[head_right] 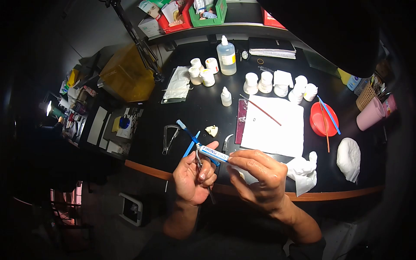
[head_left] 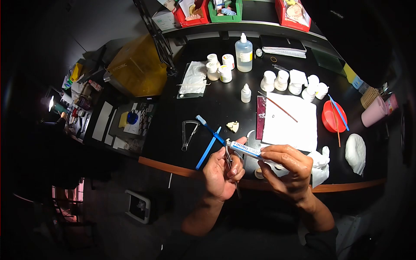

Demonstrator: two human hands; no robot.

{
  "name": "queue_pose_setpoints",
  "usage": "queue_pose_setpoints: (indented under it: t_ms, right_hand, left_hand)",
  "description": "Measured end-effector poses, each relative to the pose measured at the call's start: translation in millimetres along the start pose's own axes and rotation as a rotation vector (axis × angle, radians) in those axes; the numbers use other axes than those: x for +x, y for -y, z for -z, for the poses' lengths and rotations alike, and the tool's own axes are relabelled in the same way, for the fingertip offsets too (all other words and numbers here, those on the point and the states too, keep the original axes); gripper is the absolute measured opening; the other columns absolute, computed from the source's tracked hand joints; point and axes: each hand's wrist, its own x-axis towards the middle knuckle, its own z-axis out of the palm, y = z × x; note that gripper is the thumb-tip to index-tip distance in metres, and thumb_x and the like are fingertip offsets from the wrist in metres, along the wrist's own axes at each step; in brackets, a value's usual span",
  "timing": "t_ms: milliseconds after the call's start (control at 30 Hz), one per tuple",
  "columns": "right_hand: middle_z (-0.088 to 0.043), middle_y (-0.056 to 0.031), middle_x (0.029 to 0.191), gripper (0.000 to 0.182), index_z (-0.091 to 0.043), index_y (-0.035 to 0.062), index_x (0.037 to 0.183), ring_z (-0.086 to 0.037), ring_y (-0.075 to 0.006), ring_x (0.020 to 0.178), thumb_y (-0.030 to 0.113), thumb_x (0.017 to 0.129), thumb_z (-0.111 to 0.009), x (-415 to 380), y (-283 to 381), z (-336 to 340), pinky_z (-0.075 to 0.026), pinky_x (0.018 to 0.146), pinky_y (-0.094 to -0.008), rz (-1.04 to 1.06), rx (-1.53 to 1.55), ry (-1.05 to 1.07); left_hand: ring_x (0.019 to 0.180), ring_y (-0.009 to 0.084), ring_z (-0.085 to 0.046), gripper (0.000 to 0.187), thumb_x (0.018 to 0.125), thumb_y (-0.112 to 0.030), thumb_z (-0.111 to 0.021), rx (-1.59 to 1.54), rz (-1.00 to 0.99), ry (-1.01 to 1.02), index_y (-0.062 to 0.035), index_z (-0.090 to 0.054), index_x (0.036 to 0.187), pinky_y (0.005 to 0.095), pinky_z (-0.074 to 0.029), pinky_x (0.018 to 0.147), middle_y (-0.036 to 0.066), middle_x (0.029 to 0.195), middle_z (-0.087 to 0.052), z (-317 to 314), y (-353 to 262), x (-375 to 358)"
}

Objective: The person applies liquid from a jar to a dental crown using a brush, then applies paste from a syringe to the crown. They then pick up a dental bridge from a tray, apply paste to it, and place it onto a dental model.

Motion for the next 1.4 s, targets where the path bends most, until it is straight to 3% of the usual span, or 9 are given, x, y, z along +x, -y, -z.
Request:
queue_pose_setpoints:
  t_ms: [300, 600, 800, 900, 1000, 1067, 1233, 1400]
  right_hand:
    - [-0.078, -0.0119, 0.097, 0.025, -0.077, 0.0022, 0.098, -0.078, -0.0251, 0.083, -0.006, 0.076, -0.083, 15.1, -5.3, 15.6, -0.062, 0.069, -0.0322, 0.144, -0.079, 0.106]
    - [-0.078, -0.0124, 0.097, 0.026, -0.077, 0.0021, 0.098, -0.078, -0.0257, 0.082, -0.007, 0.075, -0.082, 14.4, -8.9, 16.1, -0.062, 0.069, -0.0326, 0.129, -0.074, 0.127]
    - [-0.076, -0.0123, 0.096, 0.027, -0.076, 0.0019, 0.098, -0.077, -0.0261, 0.083, -0.007, 0.073, -0.082, 20.7, -5.6, 25.0, -0.062, 0.072, -0.0333, 0.118, -0.069, 0.096]
    - [-0.073, -0.0118, 0.093, 0.026, -0.074, 0.0024, 0.096, -0.075, -0.0275, 0.081, -0.006, 0.072, -0.078, 39.9, -13.7, 16.7, -0.060, 0.071, -0.0356, 0.114, -0.141, -0.018]
    - [-0.063, -0.0152, 0.094, 0.025, -0.068, 0.0019, 0.099, -0.068, -0.0375, 0.083, -0.005, 0.076, -0.076, 73.8, -43.5, -16.9, -0.055, 0.070, -0.0436, 0.197, -0.105, 0.078]
    - [-0.063, -0.0212, 0.098, 0.021, -0.069, -0.0015, 0.103, -0.068, -0.0437, 0.090, -0.001, 0.083, -0.071, 96.4, -61.7, -42.4, -0.057, 0.077, -0.0498, 0.053, -0.173, 0.311]
    - [-0.069, -0.0184, 0.104, 0.018, -0.074, 0.0026, 0.103, -0.073, -0.0430, 0.094, 0.003, 0.087, -0.067, 123.4, -119.9, -108.2, -0.060, 0.080, -0.0509, 0.097, -0.331, 0.393]
    - [-0.069, -0.0189, 0.105, 0.019, -0.075, 0.0024, 0.101, -0.073, -0.0421, 0.098, 0.003, 0.083, -0.067, 127.5, -120.2, -123.5, -0.061, 0.083, -0.0491, 0.060, -0.457, 0.491]
  left_hand:
    - [0.051, 0.0087, -0.029, 0.063, 0.110, -0.036, -0.035, 0.058, 0.077, -0.012, 0.0105, -0.049, 0.151, 0.0240, -0.027, 0.047, -0.001, 0.061, -0.040, -3.2, -11.9, -3.4]
    - [0.051, 0.0084, -0.028, 0.062, 0.110, -0.035, -0.035, -0.047, 0.129, 0.010, 0.0101, -0.049, 0.151, 0.0233, -0.027, 0.046, -0.001, 0.060, -0.038, 2.7, -10.5, -0.6]
    - [0.054, 0.0090, -0.030, 0.060, 0.110, -0.034, -0.038, -0.080, 0.056, 0.012, 0.0094, -0.050, 0.150, 0.0239, -0.026, 0.046, -0.001, 0.062, -0.041, 16.5, -10.9, -2.2]
    - [0.057, 0.0092, -0.033, 0.058, 0.110, -0.032, -0.041, -0.108, -0.044, 0.000, 0.0083, -0.051, 0.150, 0.0241, -0.026, 0.046, 0.000, 0.065, -0.044, 19.6, -15.5, -1.2]
    - [0.060, 0.0092, -0.035, 0.057, 0.109, -0.031, -0.043, -0.147, -0.073, 0.058, 0.0092, -0.052, 0.148, 0.0233, -0.028, 0.048, 0.001, 0.068, -0.047, 26.1, -16.1, -2.0]
    - [0.063, 0.0103, -0.037, 0.056, 0.108, -0.030, -0.044, -0.175, -0.089, 0.100, 0.0101, -0.055, 0.145, 0.0235, -0.031, 0.052, 0.003, 0.072, -0.051, 28.1, -13.7, -2.7]
    - [0.072, 0.0136, -0.044, 0.054, 0.106, -0.029, -0.046, -0.101, -0.126, 0.088, 0.0094, -0.057, 0.143, 0.0275, -0.038, 0.062, 0.005, 0.082, -0.056, 21.4, -10.5, -13.5]
    - [0.082, 0.0141, -0.050, 0.035, 0.107, -0.023, -0.051, -0.068, -0.147, 0.044, 0.0038, -0.060, 0.128, 0.0295, -0.043, 0.073, 0.006, 0.090, -0.055, 19.9, -16.1, -16.2]
